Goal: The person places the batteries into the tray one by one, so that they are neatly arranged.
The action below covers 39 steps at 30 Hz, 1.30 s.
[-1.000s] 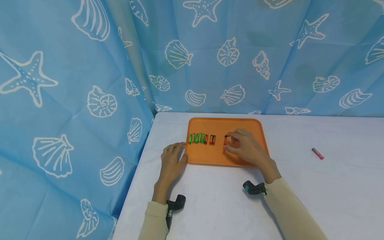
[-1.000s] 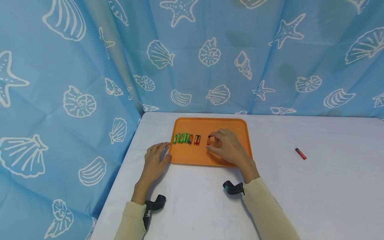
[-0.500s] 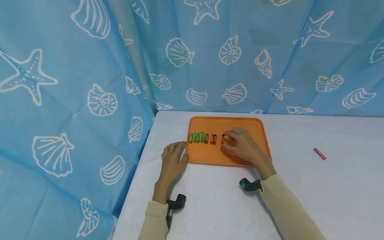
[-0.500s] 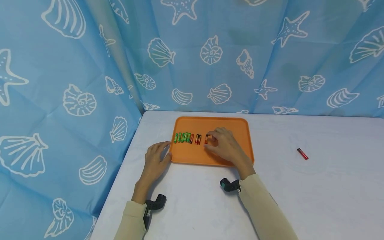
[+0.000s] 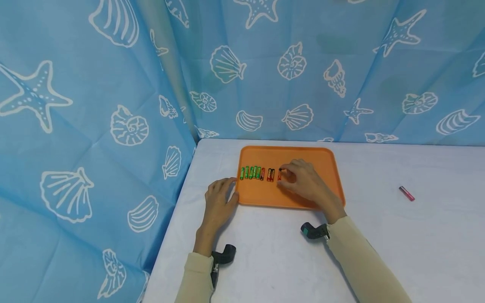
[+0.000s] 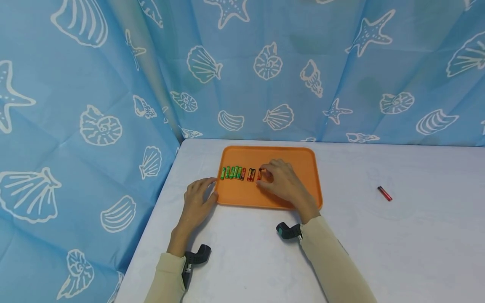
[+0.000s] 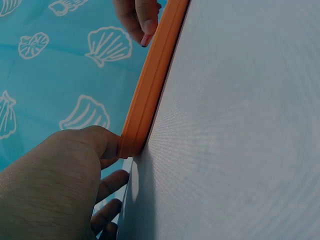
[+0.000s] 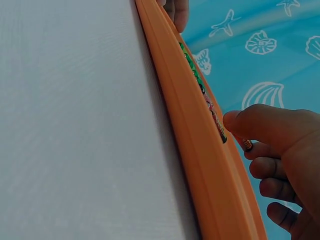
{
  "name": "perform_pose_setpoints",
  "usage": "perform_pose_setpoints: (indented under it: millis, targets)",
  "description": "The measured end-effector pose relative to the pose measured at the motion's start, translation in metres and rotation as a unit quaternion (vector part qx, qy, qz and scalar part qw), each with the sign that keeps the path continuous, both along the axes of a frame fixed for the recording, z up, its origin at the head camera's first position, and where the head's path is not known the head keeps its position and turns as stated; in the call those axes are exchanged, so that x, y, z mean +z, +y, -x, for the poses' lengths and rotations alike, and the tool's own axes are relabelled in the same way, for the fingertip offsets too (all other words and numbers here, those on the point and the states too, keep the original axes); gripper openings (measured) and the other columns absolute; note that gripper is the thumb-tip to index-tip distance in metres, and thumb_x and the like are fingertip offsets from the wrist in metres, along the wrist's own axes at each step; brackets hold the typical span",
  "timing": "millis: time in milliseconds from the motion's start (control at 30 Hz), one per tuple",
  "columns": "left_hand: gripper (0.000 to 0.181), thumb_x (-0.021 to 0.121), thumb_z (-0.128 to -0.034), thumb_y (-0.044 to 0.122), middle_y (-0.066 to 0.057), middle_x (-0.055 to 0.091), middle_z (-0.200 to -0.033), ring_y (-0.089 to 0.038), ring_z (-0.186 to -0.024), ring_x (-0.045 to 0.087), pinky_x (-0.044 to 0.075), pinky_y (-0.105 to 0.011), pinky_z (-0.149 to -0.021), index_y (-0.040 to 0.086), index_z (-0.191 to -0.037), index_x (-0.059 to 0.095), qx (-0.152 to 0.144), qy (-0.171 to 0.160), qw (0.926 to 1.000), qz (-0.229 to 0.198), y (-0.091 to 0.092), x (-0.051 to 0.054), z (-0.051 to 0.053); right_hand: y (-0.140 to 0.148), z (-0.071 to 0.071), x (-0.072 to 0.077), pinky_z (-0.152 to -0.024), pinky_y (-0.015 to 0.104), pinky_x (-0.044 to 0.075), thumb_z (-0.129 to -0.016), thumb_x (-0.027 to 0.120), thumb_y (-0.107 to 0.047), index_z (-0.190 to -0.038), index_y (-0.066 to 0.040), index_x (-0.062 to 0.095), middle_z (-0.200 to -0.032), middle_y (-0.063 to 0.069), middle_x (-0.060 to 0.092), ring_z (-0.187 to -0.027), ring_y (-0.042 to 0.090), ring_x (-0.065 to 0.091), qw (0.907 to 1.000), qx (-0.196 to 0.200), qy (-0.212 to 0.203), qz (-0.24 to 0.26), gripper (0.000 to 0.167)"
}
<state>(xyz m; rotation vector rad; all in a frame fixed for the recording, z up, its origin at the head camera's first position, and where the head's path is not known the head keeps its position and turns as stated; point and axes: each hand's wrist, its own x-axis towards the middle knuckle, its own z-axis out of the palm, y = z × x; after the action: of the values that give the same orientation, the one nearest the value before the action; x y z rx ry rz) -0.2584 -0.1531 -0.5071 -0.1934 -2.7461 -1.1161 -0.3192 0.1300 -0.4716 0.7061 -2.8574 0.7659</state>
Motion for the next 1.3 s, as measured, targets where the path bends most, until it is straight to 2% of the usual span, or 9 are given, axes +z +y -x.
perform_pose_setpoints:
  millis: [300, 800, 1067, 1300]
  targets:
    - [0.041, 0.06, -0.0984, 0.022, -0.007, 0.052, -0.139, -0.029, -0.138, 0.032, 0.018, -0.05, -0.115, 0.017, -0.139, 0.058, -0.004, 0.005, 1.0, -0.006, 0.002, 0.003, -0.001, -0.001, 0.003, -0.003, -0.089, 0.043, 0.036, -0.086, 0.079, -0.035, -0.123, -0.006, 0.068, -0.095, 0.003, 0.057, -0.091, 0.024, 0.047, 1.0, 0.004, -0.007, 0.0, 0.049]
    - [0.041, 0.061, -0.0982, 0.022, -0.006, 0.052, -0.139, -0.029, -0.137, 0.033, 0.02, -0.05, -0.114, 0.017, -0.139, 0.058, -0.011, 0.007, 0.9999, -0.008, 0.008, 0.004, -0.001, 0.001, 0.009, -0.007, -0.079, 0.039, 0.031, -0.086, 0.08, -0.033, -0.12, -0.004, 0.068, -0.085, 0.003, 0.049, -0.086, 0.023, 0.044, 0.9998, 0.003, -0.015, -0.015, 0.046]
    - [0.04, 0.06, -0.0989, 0.023, -0.006, 0.052, -0.14, -0.028, -0.137, 0.033, 0.019, -0.05, -0.115, 0.018, -0.139, 0.057, -0.005, 0.003, 1.0, 0.005, 0.006, 0.003, 0.001, -0.001, 0.007, -0.001, -0.08, 0.041, 0.032, -0.086, 0.079, -0.036, -0.124, -0.004, 0.066, -0.088, 0.003, 0.05, -0.088, 0.023, 0.045, 0.9998, 0.015, -0.006, -0.009, 0.051]
    - [0.041, 0.06, -0.0988, 0.023, -0.007, 0.052, -0.14, -0.03, -0.137, 0.033, 0.019, -0.051, -0.114, 0.017, -0.139, 0.057, -0.005, 0.004, 1.0, 0.002, -0.002, 0.001, 0.0, 0.009, -0.006, 0.013, -0.084, 0.046, 0.037, -0.089, 0.077, -0.031, -0.123, -0.004, 0.068, -0.086, 0.002, 0.053, -0.087, 0.024, 0.048, 0.9998, 0.008, 0.019, -0.002, 0.044]
